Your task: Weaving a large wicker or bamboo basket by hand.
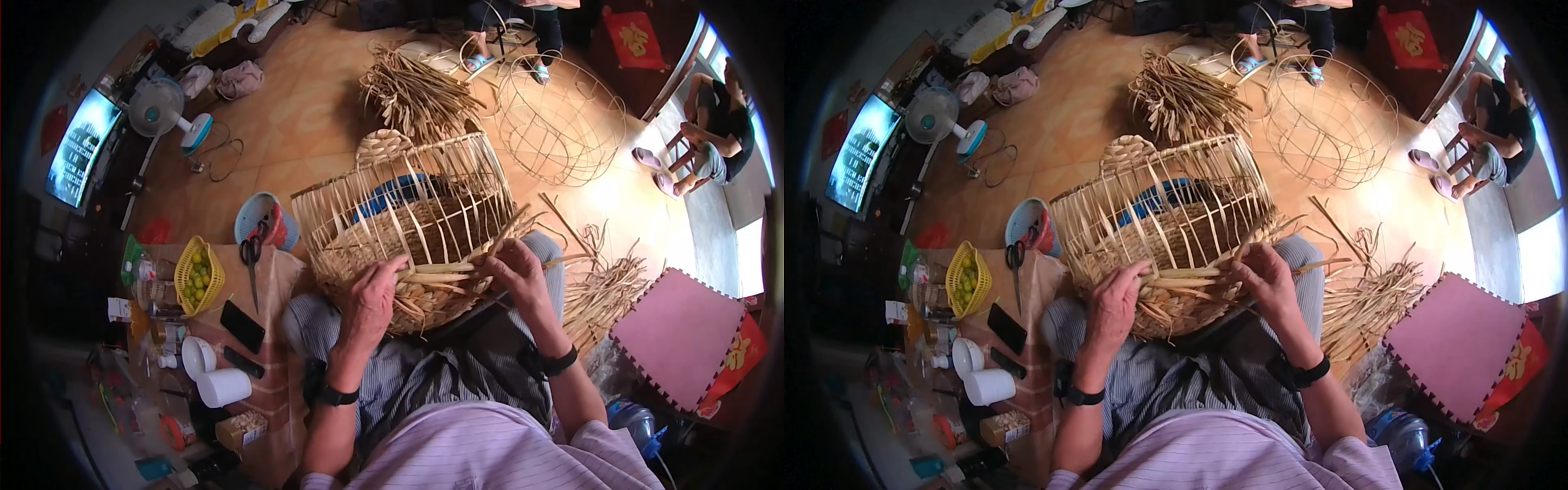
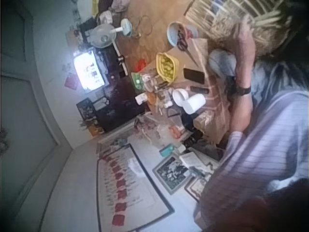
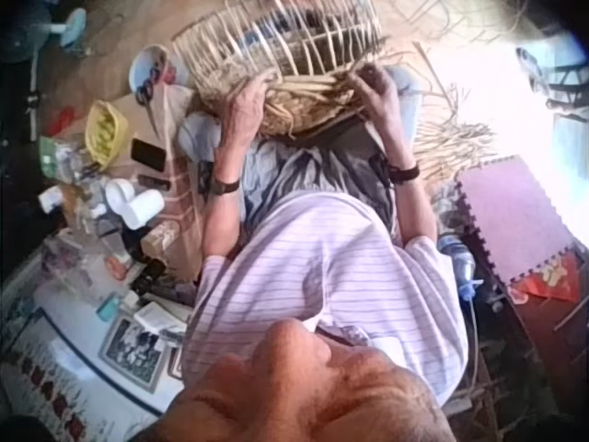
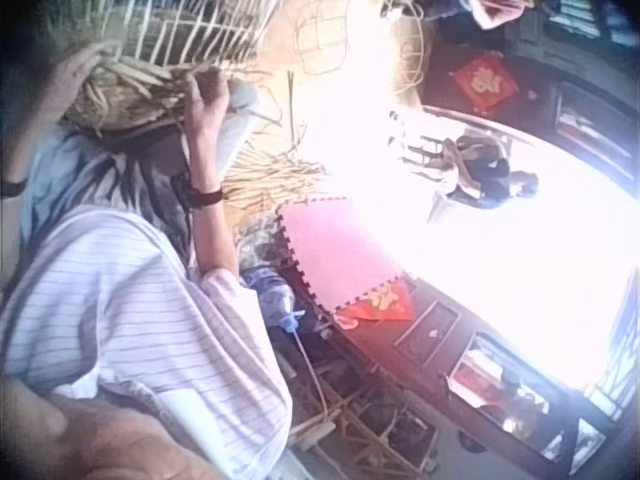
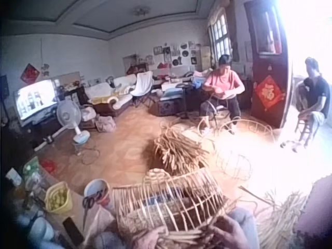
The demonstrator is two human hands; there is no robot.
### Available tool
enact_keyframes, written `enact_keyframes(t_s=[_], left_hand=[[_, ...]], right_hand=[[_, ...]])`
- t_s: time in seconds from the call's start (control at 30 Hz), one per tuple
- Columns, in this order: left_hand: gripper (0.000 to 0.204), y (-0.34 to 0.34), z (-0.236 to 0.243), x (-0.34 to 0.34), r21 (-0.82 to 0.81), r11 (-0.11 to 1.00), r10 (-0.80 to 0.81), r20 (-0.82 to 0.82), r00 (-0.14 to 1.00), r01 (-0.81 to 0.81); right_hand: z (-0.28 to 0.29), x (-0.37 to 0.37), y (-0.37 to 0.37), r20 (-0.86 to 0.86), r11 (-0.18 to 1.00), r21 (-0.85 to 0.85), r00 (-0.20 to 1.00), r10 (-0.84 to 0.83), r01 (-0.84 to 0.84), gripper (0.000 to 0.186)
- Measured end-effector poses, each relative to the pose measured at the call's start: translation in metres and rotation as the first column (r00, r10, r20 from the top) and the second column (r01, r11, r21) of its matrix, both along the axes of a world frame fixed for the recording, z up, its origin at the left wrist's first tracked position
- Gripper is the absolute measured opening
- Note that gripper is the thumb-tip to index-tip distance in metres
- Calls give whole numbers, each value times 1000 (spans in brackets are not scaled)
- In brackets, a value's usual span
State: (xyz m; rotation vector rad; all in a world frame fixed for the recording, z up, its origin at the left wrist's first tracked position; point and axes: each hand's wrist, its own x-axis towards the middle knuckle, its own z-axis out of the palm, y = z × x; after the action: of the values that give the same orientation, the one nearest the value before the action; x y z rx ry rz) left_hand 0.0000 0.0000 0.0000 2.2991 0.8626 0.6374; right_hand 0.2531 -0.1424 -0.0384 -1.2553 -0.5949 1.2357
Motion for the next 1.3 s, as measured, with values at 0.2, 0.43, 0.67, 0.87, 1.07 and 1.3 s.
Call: enact_keyframes(t_s=[0.2, 0.43, 0.67, 0.87, 1.07, 1.3], left_hand=[[22, -4, -22, 10, -103, 989, 119, 149, 982, -104], [27, -16, -45, 21, 78, 982, 164, 122, 979, -174], [32, 2, -73, 5, 258, 936, 219, 99, 971, -237], [32, -1, -73, 9, 279, 930, 206, 136, 969, -237], [34, 3, -72, 4, 299, 919, 242, 87, 966, -257], [34, 7, -73, -1, 320, 902, 290, 47, 956, -289]], right_hand=[[28, -28, -14, 875, 998, 11, 482, -40, 63, 53], [8, -44, -46, 916, 977, -169, 345, 206, -132, 29], [28, -46, -68, 872, 990, 1, 486, 67, -138, 18], [12, 42, -138, 335, 925, -146, 897, -287, 350, 20], [-112, 131, -256, 515, 639, -339, 705, -488, 690, 28], [-259, 91, -321, 304, 522, -646, 815, -492, 557, 25]])
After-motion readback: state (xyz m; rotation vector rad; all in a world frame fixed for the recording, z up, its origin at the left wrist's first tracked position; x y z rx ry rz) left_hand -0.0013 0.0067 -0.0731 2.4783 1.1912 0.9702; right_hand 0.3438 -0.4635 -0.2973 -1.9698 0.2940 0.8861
